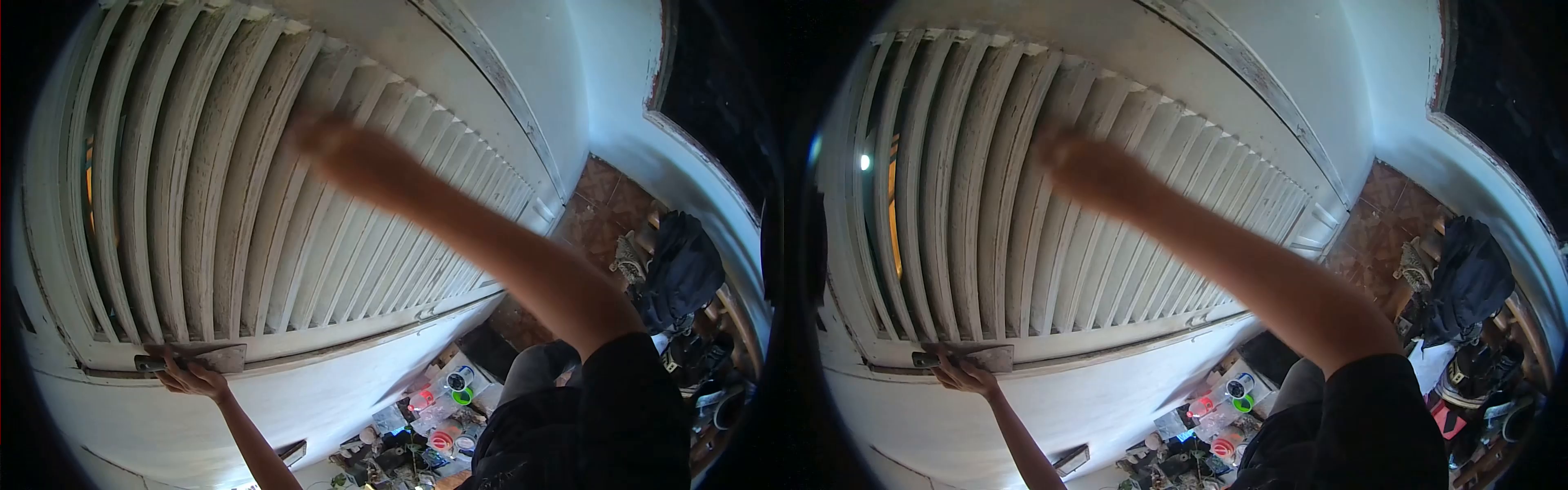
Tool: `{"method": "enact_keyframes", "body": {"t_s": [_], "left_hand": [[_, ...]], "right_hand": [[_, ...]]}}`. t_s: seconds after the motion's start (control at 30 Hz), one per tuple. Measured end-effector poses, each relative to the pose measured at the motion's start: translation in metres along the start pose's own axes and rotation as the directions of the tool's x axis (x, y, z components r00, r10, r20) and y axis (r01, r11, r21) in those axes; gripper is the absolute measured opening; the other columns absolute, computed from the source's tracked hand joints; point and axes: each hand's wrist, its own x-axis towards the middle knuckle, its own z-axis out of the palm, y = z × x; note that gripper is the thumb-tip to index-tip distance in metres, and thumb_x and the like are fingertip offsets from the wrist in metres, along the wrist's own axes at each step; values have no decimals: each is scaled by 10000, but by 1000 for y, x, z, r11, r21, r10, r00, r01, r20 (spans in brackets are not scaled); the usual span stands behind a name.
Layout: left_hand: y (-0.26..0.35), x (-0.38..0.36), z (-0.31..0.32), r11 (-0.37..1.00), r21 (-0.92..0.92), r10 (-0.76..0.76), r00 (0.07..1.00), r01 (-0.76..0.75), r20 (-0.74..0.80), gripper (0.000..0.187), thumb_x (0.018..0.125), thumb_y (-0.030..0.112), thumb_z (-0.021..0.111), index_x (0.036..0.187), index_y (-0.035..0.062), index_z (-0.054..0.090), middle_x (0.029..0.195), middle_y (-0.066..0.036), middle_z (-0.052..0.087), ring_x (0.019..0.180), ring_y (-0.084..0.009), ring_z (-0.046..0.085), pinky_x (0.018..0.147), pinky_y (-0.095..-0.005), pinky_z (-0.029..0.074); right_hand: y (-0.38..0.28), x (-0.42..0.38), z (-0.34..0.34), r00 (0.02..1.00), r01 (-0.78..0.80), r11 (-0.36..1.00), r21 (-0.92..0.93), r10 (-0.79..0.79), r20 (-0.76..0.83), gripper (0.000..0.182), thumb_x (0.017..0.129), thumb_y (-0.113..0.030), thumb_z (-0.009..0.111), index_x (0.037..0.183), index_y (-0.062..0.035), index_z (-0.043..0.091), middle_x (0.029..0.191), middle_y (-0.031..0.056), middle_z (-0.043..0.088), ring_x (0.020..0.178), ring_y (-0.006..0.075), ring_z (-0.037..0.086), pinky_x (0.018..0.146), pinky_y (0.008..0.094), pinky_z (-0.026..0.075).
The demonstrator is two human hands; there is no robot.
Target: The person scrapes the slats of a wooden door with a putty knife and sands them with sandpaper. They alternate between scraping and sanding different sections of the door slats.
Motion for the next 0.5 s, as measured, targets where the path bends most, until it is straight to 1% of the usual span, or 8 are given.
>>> {"method": "enact_keyframes", "body": {"t_s": [0.03,0.07,0.1,0.17,0.27,0.4,0.43,0.5], "left_hand": [[2,4,1,1000,3,20,1000,-20,-5,548,990,498,254,1305,168,557,1375,-81,524,1313,-289,367,1022,-462,265],[1,5,1,1000,-6,29,1000,-29,-11,548,990,498,254,1305,168,557,1375,-81,524,1313,-289,367,1022,-462,265],[-3,2,1,999,4,34,999,-34,-3,547,991,494,249,1311,167,550,1368,-62,536,1314,-292,371,1028,-461,260],[-2,4,7,999,10,34,999,-34,-3,546,993,490,245,1318,167,542,1361,-43,548,1314,-295,374,1034,-461,255],[-7,-1,7,999,12,38,999,-38,-18,542,994,477,246,1319,158,540,1334,-10,576,1312,-310,378,1056,-475,240],[-2,2,4,998,-8,58,998,-58,-32,537,994,476,251,1303,166,562,1334,-5,575,1319,-312,379,1057,-485,249],[-1,2,7,998,-14,60,997,-60,-44,537,994,476,251,1303,166,562,1334,-5,575,1319,-312,379,1057,-485,249],[-6,0,5,997,18,72,997,-71,-21,539,994,487,250,1305,175,560,1346,-20,565,1333,-308,369,1054,-480,251]], "right_hand": [[-11,-5,26,993,-15,997,81,6,115,318,976,-91,424,1265,-30,543,1307,209,540,1095,303,621,899,384,580],[-15,-20,43,952,274,962,17,-269,-148,332,973,-85,429,1286,-36,529,1371,219,489,1154,330,588,877,392,587],[-14,-17,32,951,269,963,7,-265,-157,332,973,-85,429,1286,-36,529,1371,219,489,1154,330,588,877,392,587],[-2,-3,2,983,26,999,39,-33,182,371,933,-41,488,1302,-51,527,1429,185,446,1224,332,541,918,375,569],[70,19,-26,865,322,880,-351,-424,-269,313,976,-110,423,1238,27,526,1136,271,592,815,274,688,651,322,615],[13,-1,-6,977,124,963,-239,-161,-143,308,976,-138,451,1217,20,559,1301,183,554,1204,274,552,914,341,564],[9,-7,0,928,276,920,-277,-330,-173,375,917,7,487,1271,-85,567,1418,116,483,1302,282,478,929,345,559],[30,0,-11,916,347,898,-272,-387,-110,419,912,34,485,1294,-124,555,1423,101,481,1318,279,459,940,347,553]]}}
